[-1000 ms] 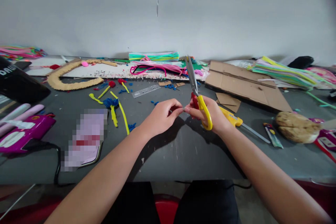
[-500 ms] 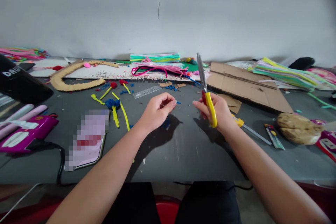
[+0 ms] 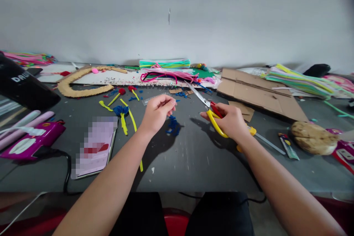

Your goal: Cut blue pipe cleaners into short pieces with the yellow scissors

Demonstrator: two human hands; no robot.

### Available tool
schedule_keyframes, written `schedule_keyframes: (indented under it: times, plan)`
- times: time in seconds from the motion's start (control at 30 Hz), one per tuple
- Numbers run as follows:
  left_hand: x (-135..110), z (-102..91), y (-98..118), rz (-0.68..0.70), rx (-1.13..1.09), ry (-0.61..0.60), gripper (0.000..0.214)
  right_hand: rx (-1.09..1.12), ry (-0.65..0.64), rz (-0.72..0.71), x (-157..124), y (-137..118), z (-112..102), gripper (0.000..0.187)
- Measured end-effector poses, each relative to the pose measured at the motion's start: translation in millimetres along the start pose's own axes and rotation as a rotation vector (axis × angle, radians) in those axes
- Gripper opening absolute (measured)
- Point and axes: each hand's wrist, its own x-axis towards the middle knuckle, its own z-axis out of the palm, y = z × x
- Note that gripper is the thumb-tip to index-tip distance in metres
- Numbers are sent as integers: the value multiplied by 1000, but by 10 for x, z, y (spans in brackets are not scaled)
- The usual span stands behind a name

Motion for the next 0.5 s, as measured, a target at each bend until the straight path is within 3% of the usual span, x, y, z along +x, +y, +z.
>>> schedule_keyframes:
  times: [0.3,0.5]
  plan:
    - [63,-163,16,-19,-50,126,15,-231,48,-84,-7,79,25,49]
    - [69,-180,12,-4,-2,133,16,-175,8,-59,-1,92,20,53]
